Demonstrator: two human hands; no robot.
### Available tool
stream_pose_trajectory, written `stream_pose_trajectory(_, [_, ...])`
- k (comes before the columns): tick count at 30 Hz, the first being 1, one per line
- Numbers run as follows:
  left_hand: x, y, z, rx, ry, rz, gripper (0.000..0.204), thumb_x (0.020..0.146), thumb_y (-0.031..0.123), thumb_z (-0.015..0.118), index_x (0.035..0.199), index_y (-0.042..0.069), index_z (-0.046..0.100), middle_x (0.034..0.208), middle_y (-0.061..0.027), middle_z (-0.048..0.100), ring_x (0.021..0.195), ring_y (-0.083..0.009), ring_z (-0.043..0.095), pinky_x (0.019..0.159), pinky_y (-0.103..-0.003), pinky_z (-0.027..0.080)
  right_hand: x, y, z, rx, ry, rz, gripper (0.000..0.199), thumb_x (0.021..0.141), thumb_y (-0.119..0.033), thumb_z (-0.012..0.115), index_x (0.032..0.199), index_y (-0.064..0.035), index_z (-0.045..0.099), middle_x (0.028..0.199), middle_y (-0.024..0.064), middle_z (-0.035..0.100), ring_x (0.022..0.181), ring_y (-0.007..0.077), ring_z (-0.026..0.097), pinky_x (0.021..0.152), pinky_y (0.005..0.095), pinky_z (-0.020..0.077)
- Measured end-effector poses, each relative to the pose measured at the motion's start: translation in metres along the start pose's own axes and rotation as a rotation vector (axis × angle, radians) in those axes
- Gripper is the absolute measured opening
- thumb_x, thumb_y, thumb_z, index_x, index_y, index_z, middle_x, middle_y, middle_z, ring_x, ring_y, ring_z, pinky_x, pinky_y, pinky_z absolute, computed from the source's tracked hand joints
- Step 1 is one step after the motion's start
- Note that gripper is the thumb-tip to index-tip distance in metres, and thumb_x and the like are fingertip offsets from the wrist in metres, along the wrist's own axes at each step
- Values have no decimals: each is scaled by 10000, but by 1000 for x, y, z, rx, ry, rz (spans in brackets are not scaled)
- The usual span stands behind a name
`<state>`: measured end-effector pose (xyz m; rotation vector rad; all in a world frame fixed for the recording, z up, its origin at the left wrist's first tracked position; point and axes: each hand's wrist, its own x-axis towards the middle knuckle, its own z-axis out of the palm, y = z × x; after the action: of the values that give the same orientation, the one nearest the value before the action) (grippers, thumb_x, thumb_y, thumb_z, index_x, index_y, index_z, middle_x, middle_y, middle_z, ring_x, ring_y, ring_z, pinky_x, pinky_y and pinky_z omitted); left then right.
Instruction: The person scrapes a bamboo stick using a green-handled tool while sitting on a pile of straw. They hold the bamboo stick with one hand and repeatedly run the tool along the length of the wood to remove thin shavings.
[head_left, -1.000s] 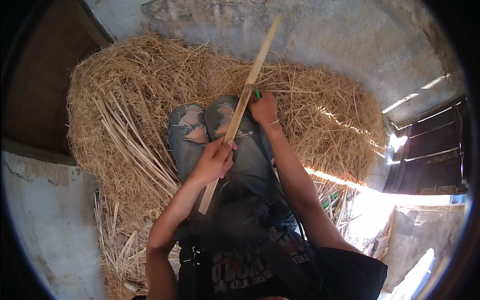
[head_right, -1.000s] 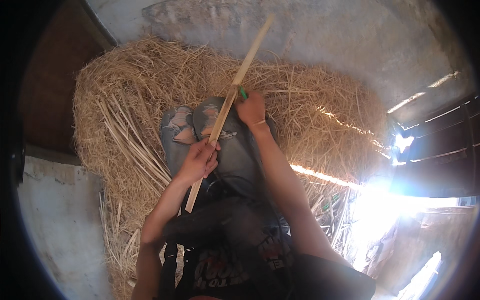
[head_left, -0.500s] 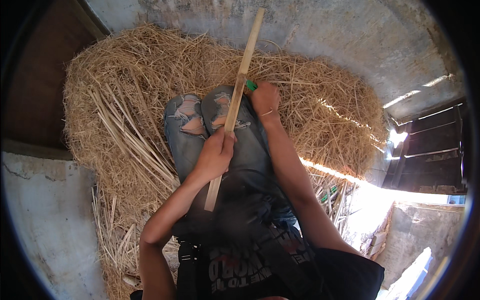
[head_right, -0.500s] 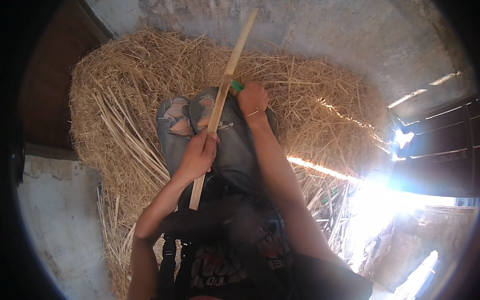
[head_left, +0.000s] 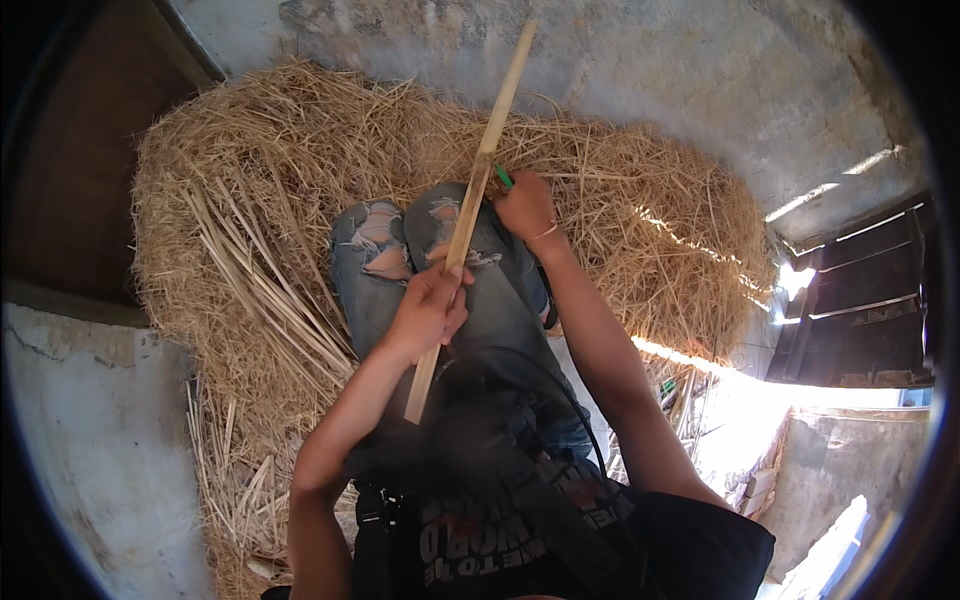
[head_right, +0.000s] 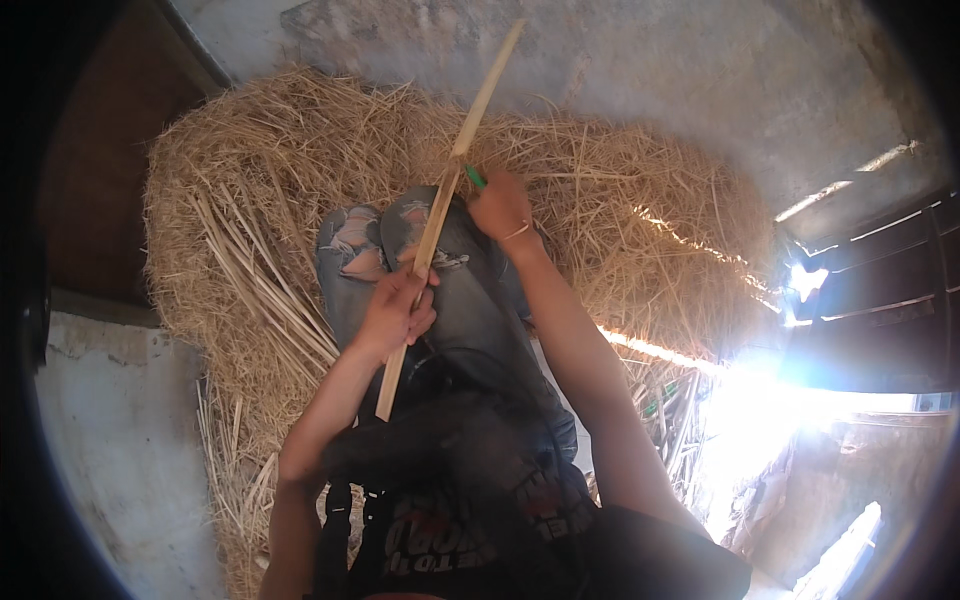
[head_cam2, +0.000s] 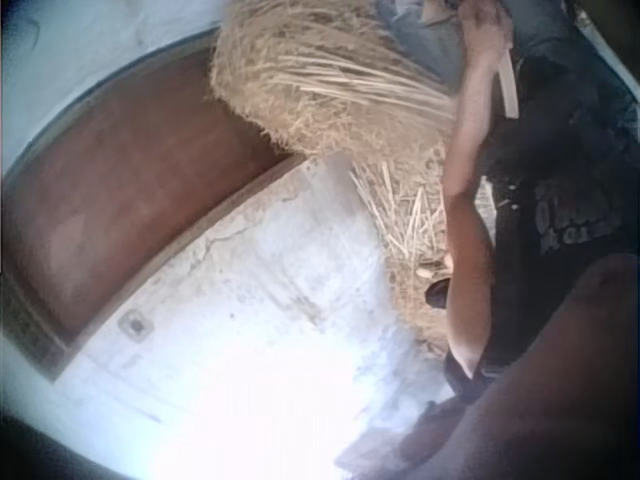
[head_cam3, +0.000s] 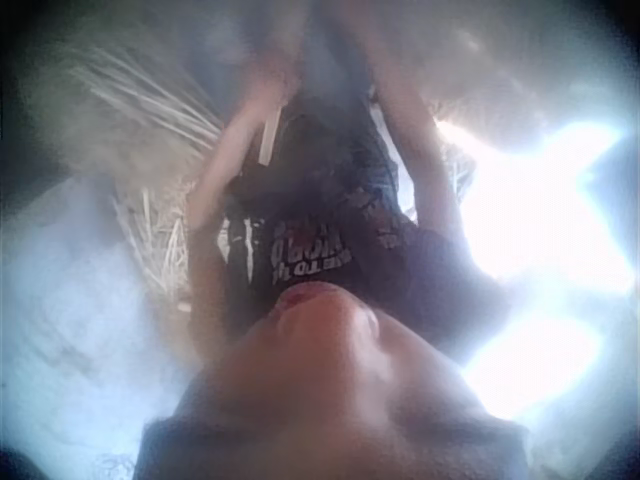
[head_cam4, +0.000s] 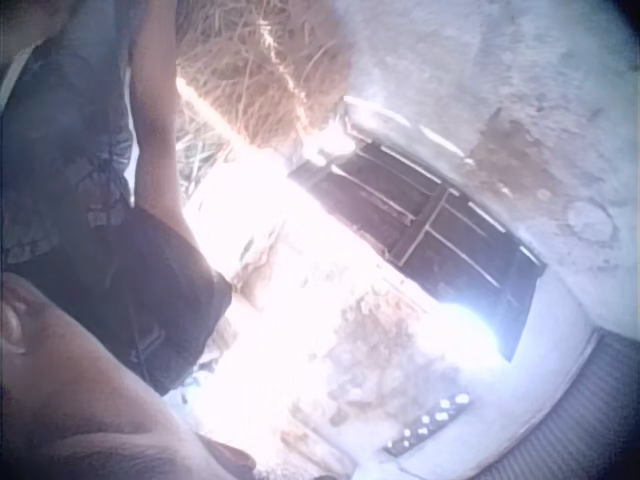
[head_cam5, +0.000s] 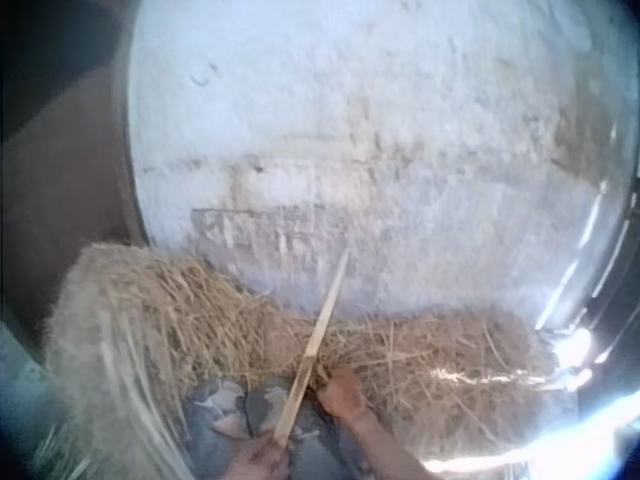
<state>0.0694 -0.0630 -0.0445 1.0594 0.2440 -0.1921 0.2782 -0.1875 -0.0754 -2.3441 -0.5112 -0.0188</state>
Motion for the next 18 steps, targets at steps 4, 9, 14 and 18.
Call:
stream_pose_trajectory(4, [-2,3,10,243,81,42,315,1121,298,419,1067,12,539,559,-6,440,400,-95,408,388,-280,355,1,0,-11,-179,42,-14,155,841,-127,668,884,17,704,832,274,691,856,497,689,755,556,559])
stream_pose_trajectory(9, [-5,5,12,340,113,31,328,1122,291,400,1059,-2,533,579,-9,465,403,-98,419,393,-283,371,-7,-5,-7,-219,53,0,143,854,-135,648,876,-13,719,843,260,697,867,485,696,732,574,562])
stream_pose_trajectory(14, [-3,3,19,332,149,57,301,1124,296,418,1031,21,496,573,-2,373,402,-102,334,386,-284,304,11,8,2,-189,112,-69,163,852,-145,628,860,-13,724,849,260,697,869,477,697,753,575,557])
stream_pose_trajectory(18, [0,5,18,131,94,2,287,1121,301,423,1014,43,493,558,3,357,390,-95,310,376,-279,270,24,25,28,-63,99,-63,189,846,-149,628,882,6,730,868,282,692,875,481,687,795,567,544])
